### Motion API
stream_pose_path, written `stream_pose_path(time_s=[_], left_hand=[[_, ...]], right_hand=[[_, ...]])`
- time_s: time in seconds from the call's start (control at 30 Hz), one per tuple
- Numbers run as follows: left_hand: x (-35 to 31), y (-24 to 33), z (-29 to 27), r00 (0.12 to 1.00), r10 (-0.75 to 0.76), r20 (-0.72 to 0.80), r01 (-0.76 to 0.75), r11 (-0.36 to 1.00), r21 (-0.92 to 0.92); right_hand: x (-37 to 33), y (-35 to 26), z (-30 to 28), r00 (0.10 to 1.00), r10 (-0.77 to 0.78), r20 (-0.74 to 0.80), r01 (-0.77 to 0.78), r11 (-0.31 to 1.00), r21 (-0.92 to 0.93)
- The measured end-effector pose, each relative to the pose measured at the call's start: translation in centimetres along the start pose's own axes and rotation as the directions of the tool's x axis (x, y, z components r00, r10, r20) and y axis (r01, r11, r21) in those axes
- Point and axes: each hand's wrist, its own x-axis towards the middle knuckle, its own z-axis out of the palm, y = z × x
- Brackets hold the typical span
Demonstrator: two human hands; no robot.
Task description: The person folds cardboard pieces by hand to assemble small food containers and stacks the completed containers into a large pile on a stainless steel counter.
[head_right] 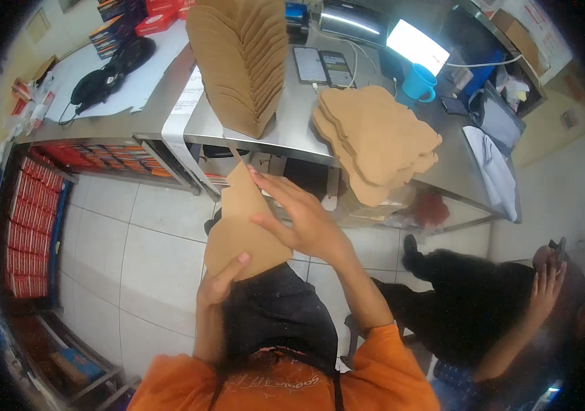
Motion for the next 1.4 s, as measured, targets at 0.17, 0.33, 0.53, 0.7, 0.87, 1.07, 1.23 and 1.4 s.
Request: stream_pose_path(time_s=[0.17,0.33,0.53,0.7,0.87,1.07,1.23,1.4], left_hand=[[0.7,1.0,-0.4,0.999,-0.018,0.033,0.015,0.996,0.087],[1.1,-1.5,-1.0,0.960,0.276,-0.041,-0.253,0.923,0.289],[2.2,-1.9,-1.0,0.862,0.478,-0.168,-0.346,0.797,0.496],[3.2,-1.3,-0.4,0.713,0.678,-0.178,-0.469,0.650,0.597],[2.3,-4.4,1.3,0.724,0.496,-0.479,-0.507,0.854,0.117],[1.7,-1.9,1.4,0.910,0.124,-0.395,-0.307,0.842,-0.444],[1.2,-2.0,0.7,0.947,0.063,-0.314,-0.206,0.871,-0.446],[1.1,-1.8,0.5,0.972,0.023,-0.234,-0.154,0.813,-0.562]], right_hand=[[-0.4,0.0,0.1,0.990,0.119,0.078,-0.124,0.991,0.056],[-0.6,-0.2,0.6,0.928,0.305,0.213,-0.365,0.859,0.358],[-0.5,0.8,0.3,0.945,-0.326,0.021,0.326,0.943,-0.064],[-1.6,0.2,1.9,0.948,0.096,-0.303,-0.073,0.994,0.087],[-2.3,0.1,3.9,0.869,0.471,-0.153,-0.214,0.636,0.742],[-1.5,0.8,2.3,0.952,0.110,-0.285,-0.028,0.960,0.280],[-1.4,0.1,1.8,0.971,-0.014,-0.238,0.034,0.996,0.080],[-1.3,-0.2,1.1,0.977,-0.084,-0.197,0.095,0.994,0.046]])
